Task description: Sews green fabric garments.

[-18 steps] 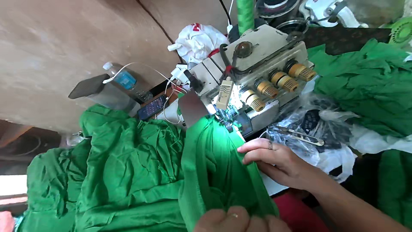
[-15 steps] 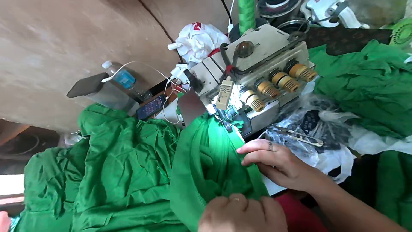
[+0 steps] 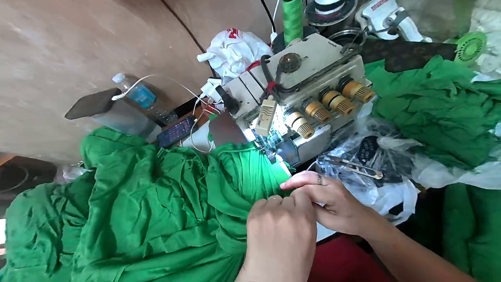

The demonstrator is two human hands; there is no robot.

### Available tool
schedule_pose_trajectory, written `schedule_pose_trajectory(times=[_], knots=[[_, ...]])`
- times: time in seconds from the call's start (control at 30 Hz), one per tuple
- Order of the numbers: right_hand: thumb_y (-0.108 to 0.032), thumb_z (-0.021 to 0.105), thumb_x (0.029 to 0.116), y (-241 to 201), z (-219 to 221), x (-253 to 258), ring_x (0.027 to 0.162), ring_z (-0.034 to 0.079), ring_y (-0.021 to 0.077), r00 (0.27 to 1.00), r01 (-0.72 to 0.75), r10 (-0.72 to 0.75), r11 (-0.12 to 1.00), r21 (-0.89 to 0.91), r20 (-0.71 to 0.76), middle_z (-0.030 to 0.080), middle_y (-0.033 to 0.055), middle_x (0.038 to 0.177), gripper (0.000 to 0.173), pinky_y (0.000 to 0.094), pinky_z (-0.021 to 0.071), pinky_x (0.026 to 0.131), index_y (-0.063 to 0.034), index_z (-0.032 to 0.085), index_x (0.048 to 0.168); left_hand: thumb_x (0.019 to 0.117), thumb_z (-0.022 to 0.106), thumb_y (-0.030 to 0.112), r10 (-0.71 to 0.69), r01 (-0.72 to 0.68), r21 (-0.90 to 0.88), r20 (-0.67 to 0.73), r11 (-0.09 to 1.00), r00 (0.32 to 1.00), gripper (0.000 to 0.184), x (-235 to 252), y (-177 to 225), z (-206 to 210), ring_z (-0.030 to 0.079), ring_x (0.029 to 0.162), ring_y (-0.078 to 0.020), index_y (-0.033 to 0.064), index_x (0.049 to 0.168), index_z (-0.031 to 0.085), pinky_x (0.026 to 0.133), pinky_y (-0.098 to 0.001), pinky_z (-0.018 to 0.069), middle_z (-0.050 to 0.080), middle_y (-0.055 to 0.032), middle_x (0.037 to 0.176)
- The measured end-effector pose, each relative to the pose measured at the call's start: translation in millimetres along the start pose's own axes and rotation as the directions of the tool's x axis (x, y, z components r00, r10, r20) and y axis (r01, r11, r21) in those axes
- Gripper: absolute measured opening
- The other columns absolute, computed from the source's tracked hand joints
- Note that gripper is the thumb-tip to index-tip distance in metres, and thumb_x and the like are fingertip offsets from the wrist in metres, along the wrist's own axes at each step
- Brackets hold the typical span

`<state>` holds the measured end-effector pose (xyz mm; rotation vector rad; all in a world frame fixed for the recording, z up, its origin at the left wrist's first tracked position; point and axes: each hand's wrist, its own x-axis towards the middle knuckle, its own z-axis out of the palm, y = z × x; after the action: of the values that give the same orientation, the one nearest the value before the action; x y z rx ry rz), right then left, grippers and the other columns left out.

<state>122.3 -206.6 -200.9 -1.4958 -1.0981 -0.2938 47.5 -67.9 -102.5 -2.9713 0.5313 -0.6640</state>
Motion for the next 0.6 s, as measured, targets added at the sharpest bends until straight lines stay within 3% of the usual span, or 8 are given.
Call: schedule_pose_trajectory(times=[0.13,0.23,0.3,0.37,0.47,0.6], knots=[[-0.009,0.058,0.0981,2,1,0,0.12,0.062,0.0074,0.999,-0.03,0.03,1.0,0.003,-0.025,0.071,0.0098,0.119,0.014,0.0173,0.0471,0.104,-0.0028,0.07,0.1,0.0959,0.051,0.039,-0.079,0.074,-0.106,-0.044,0.992,0.996,0.038,-5,-6,7,0.056,0.052,-0.016,0.0143,0.071,0.065,0.05,-0.0317,0.0398,0.054,0.0024,0.055],[-0.009,0.056,0.1016,4,2,-1,0.121,0.062,0.0069,0.997,-0.047,0.048,0.999,0.017,-0.054,0.071,0.0084,0.12,0.018,0.018,0.0475,0.105,-0.0043,0.072,0.105,0.098,0.043,0.038,-0.171,0.168,-0.148,-0.009,0.975,0.985,0.04,-11,-3,5,0.062,0.063,-0.017,0.0152,0.08,0.071,0.056,-0.0342,0.0425,0.063,0.0019,0.065],[-0.01,0.058,0.1021,4,4,-2,0.12,0.061,0.0048,0.993,-0.07,0.073,0.997,0.044,-0.089,0.068,0.0075,0.123,0.017,0.0174,0.0491,0.103,-0.0077,0.073,0.107,0.0938,0.05,0.03,-0.215,0.211,-0.186,-0.005,0.96,0.977,0.03,-16,1,5,0.065,0.071,-0.017,0.0142,0.084,0.073,0.059,-0.0334,0.0468,0.066,-0.0002,0.077],[-0.009,0.063,0.1005,8,6,-5,0.109,0.063,0.0026,0.986,-0.087,0.099,0.992,0.093,-0.131,0.064,0.0081,0.123,0.016,0.0163,0.0531,0.096,-0.011,0.076,0.109,0.0885,0.059,0.02,-0.255,0.242,-0.255,-0.021,0.936,0.967,0.017,-19,6,10,0.066,0.075,-0.0156,0.0127,0.084,0.074,0.061,-0.0304,0.0498,0.067,-0.0026,0.084],[-0.012,0.067,0.0981,14,3,-9,0.104,0.062,0.0,0.975,-0.113,0.132,0.987,0.113,-0.178,0.066,0.0034,0.114,0.016,0.014,0.0529,0.091,-0.0164,0.078,0.108,0.0885,0.064,0.014,-0.284,0.261,-0.328,-0.024,0.908,0.959,0.01,-20,7,19,0.067,0.081,-0.0136,0.0113,0.086,0.073,0.066,-0.0273,0.053,0.068,-0.0045,0.094],[-0.012,0.07,0.0956,19,-2,-2,0.101,0.064,0.0007,0.965,-0.138,0.152,0.987,0.08,-0.215,0.071,-0.0007,0.099,0.011,0.0144,0.0519,0.089,-0.014,0.079,0.102,0.0897,0.066,0.012,-0.274,0.239,-0.322,-0.07,0.916,0.959,0.008,-9,1,25,0.067,0.079,-0.0142,0.0091,0.087,0.073,0.066,-0.0273,0.0534,0.068,-0.0044,0.09]])
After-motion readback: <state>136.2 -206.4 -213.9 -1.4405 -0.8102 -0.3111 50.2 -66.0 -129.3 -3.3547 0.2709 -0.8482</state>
